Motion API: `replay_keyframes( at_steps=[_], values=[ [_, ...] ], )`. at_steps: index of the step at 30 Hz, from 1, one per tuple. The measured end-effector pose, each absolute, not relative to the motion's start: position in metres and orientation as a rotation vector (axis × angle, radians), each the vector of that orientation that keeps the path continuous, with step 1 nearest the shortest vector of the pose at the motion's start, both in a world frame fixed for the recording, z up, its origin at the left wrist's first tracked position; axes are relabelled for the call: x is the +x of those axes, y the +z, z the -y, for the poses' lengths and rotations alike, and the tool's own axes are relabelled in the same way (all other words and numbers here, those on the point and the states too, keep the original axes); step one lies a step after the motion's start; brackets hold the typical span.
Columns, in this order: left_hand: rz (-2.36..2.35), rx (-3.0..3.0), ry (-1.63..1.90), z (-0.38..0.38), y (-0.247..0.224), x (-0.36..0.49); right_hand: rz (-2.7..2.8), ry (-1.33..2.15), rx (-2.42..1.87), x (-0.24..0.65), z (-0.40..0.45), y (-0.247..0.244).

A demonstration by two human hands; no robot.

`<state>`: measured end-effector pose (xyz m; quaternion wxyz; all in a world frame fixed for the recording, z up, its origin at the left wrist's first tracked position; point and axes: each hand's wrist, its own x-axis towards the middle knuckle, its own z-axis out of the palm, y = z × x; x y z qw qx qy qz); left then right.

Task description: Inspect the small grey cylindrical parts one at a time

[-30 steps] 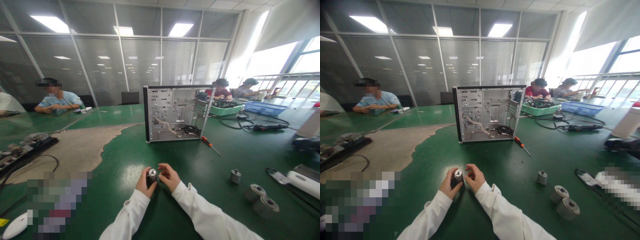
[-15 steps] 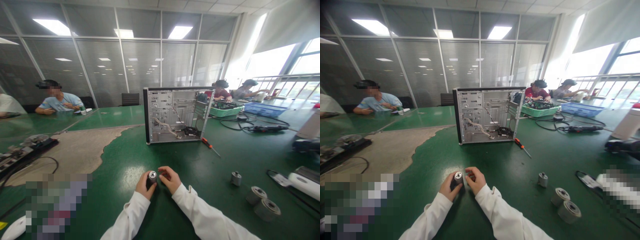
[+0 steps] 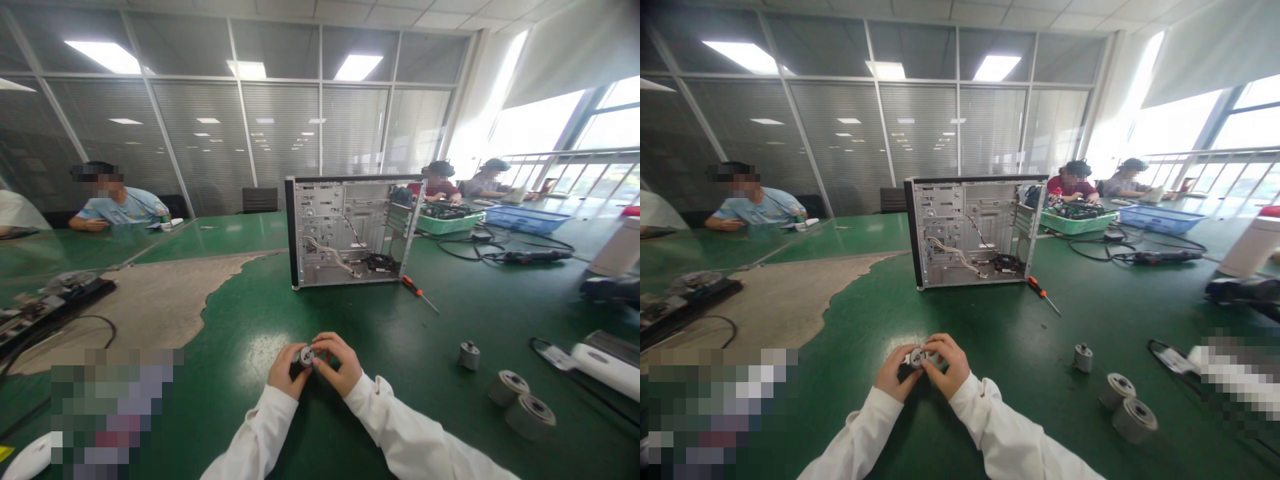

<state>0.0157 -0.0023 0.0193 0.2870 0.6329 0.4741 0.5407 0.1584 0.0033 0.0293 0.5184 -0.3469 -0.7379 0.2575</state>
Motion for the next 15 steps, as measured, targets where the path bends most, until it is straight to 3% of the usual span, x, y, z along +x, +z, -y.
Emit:
replay_keyframes(
  at_steps=[15],
  values=[
    [-1.190,1.744,1.509,0.0014,0.0172,0.0178,1.763,0.609,-0.798,0.1560,-0.0004,0.0339]
  ],
)
